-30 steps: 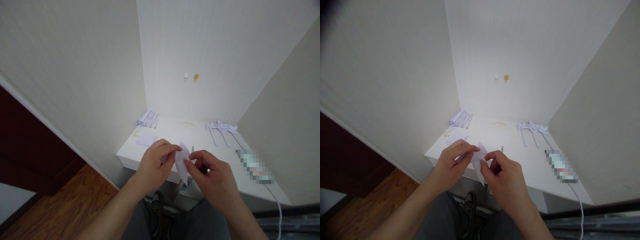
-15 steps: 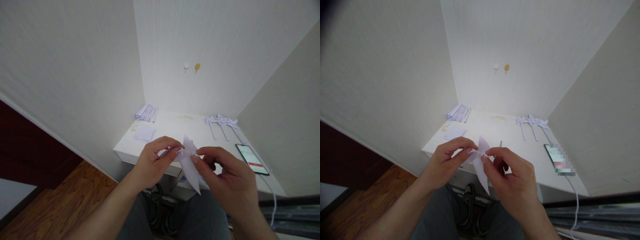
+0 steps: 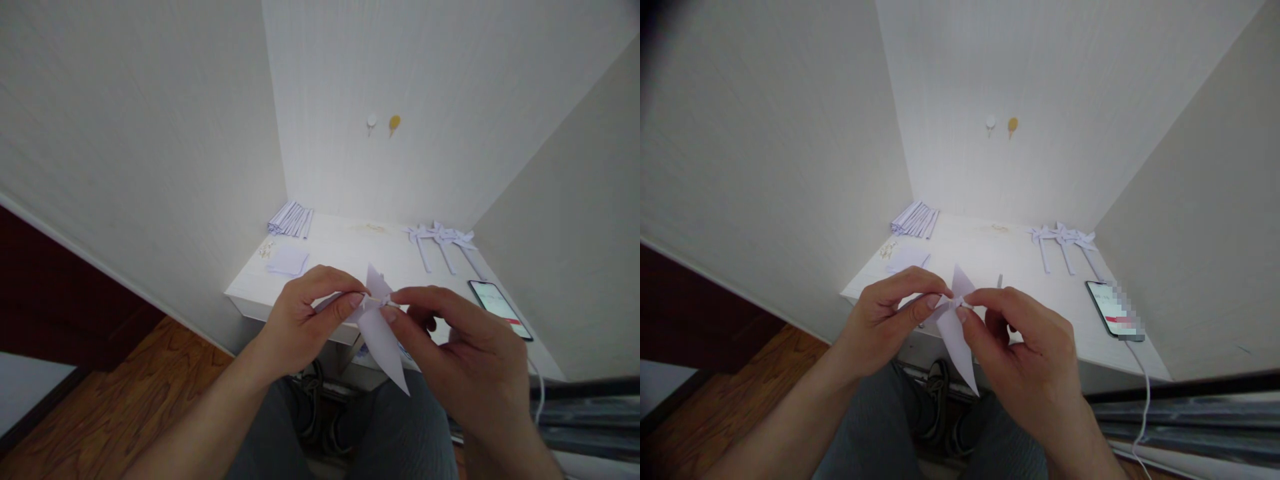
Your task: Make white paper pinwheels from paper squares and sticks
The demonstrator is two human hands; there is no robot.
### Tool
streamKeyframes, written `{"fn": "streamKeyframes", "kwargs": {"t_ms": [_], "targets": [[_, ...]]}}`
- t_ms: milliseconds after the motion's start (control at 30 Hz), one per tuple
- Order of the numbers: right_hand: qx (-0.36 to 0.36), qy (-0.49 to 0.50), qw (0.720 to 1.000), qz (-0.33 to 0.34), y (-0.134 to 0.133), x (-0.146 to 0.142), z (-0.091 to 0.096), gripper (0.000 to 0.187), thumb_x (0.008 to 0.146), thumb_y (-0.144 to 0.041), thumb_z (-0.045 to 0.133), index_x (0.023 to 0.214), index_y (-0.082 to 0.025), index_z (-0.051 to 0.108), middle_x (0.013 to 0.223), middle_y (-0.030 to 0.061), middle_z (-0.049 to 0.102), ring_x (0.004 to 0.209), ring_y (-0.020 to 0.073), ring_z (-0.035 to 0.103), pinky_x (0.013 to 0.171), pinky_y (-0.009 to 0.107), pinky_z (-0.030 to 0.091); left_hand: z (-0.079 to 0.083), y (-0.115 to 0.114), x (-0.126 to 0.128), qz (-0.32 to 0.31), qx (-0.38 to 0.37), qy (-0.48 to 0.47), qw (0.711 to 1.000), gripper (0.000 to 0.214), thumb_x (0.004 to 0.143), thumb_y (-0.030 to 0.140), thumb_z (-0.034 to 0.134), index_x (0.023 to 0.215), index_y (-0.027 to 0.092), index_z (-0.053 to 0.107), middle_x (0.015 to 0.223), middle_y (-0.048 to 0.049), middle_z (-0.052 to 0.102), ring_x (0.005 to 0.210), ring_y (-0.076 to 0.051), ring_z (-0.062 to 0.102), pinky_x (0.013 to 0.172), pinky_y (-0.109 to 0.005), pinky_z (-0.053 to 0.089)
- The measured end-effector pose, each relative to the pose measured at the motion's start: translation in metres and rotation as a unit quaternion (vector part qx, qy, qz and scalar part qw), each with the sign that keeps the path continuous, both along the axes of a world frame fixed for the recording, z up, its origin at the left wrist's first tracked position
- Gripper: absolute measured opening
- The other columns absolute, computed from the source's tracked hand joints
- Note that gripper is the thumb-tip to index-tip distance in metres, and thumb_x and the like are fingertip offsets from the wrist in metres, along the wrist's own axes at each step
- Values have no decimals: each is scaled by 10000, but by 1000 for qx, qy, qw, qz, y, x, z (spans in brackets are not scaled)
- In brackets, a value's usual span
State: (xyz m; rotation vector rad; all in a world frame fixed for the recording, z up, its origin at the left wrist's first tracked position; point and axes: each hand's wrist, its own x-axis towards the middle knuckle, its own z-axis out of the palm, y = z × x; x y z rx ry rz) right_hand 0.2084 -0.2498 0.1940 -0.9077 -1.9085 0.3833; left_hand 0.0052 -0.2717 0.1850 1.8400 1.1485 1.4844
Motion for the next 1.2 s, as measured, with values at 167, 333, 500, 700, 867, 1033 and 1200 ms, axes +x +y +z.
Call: {"fn": "streamKeyframes", "kwargs": {"t_ms": [167, 333, 500, 700, 867, 1033, 1200], "targets": [[-2, -6, 1000, -8, -1, 0, 0, 65, 911, -222, 730, 926, -281, 755, 649, -38, 641, 539, 140, 561, 514, 268, 456, 1, 0, 0, -5, -10, 3, 1000, 137, 978, 166, 662, 1001, 198, 794, 971, -44, 784, 911, -169, 701, 831, -287, 542], [3, -9, 1000, -10, 0, -1, 0, 51, 912, -236, 728, 911, -281, 752, 631, -41, 636, 513, 138, 549, 490, 266, 450, 2, 1, 0, -10, -12, 9, 1000, 134, 977, 182, 662, 984, 208, 793, 977, -54, 783, 923, -187, 710, 845, -309, 548], [-9, -22, 1000, -10, 0, 1, -1, 41, 931, -266, 716, 921, -278, 754, 641, -30, 639, 524, 146, 553, 506, 272, 460, 1, 1, -2, -8, -7, 31, 999, 129, 974, 187, 666, 985, 213, 792, 972, -57, 785, 929, -198, 711, 863, -326, 553], [-18, -27, 999, 20, 1, 3, -4, 79, 922, -209, 732, 948, -283, 742, 687, -52, 647, 583, 132, 582, 577, 257, 472, 4, 1, -5, -12, 3, 61, 998, 111, 974, 206, 682, 985, 217, 792, 961, -56, 786, 922, -197, 708, 876, -329, 556], [-24, -35, 998, 40, 3, 6, -4, 63, 938, -220, 732, 969, -273, 743, 716, -46, 670, 600, 131, 597, 589, 262, 467, 5, 1, -8, -25, 14, 80, 996, 107, 977, 206, 683, 977, 215, 790, 953, -56, 788, 932, -200, 707, 886, -334, 555], [-9, -49, 998, 50, 4, 6, -4, 70, 946, -202, 717, 966, -266, 734, 721, -46, 670, 612, 131, 607, 608, 263, 473, 4, 1, -9, -28, 14, 94, 995, 103, 978, 202, 683, 966, 219, 784, 949, -56, 792, 939, -206, 704, 893, -341, 552], [20, -65, 995, 68, 5, 7, -4, 81, 971, -179, 686, 998, -247, 722, 745, -28, 665, 630, 135, 611, 604, 267, 464, 3, 1, -9, -29, 25, 107, 994, 91, 973, 182, 694, 980, 211, 781, 954, -48, 784, 949, -192, 695, 906, -325, 539]]}}
